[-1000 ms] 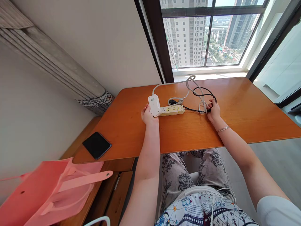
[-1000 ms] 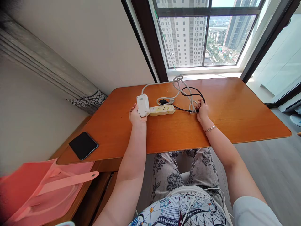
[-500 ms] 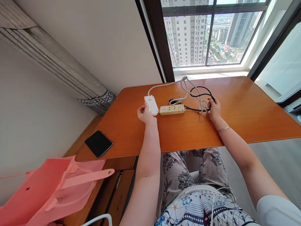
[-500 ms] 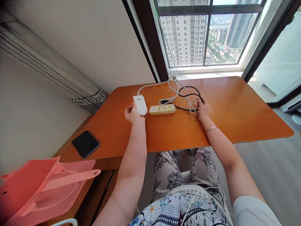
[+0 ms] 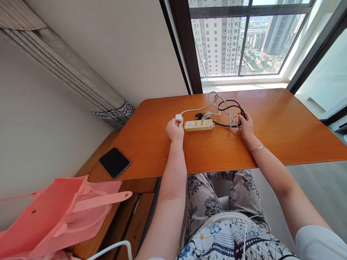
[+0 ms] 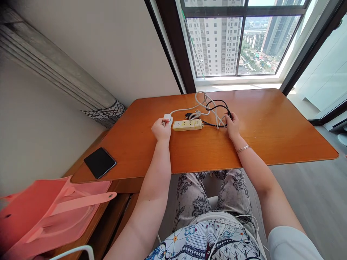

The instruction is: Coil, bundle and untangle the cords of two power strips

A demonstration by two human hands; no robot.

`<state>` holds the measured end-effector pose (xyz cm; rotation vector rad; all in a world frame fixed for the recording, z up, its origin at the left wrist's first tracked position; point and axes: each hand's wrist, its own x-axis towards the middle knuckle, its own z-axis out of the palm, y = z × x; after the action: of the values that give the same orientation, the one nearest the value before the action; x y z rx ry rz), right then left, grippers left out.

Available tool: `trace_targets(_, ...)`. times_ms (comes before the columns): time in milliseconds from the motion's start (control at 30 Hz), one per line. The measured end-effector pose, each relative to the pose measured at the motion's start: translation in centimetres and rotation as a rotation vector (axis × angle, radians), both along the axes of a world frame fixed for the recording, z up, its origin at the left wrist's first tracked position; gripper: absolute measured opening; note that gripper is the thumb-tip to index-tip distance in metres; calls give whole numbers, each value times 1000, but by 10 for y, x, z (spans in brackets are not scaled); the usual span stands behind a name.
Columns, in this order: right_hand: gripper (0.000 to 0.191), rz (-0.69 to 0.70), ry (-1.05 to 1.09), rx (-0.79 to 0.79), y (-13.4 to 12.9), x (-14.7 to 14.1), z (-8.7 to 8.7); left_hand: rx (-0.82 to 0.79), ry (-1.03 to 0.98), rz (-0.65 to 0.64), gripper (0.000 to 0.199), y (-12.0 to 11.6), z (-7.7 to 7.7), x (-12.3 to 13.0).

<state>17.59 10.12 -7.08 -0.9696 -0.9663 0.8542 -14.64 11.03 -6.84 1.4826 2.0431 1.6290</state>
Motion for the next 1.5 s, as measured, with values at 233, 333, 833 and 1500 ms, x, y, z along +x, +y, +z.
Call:
trace_targets(233, 36, 42, -52, 8, -1, -1, 3, -109, 261, -20, 17, -7, 5, 10)
trace_targets(333, 39, 68, -87, 21, -3, -1, 3, 53, 302, -84, 14, -9, 3, 23)
trace_targets(833, 45, 11, -271, -60, 5, 2, -12, -107, 682, -509, 44, -11, -15, 64)
trace_targets(1500, 64, 293, -563, 188, -27, -24, 4, 33, -130, -903, 28, -40, -14, 141)
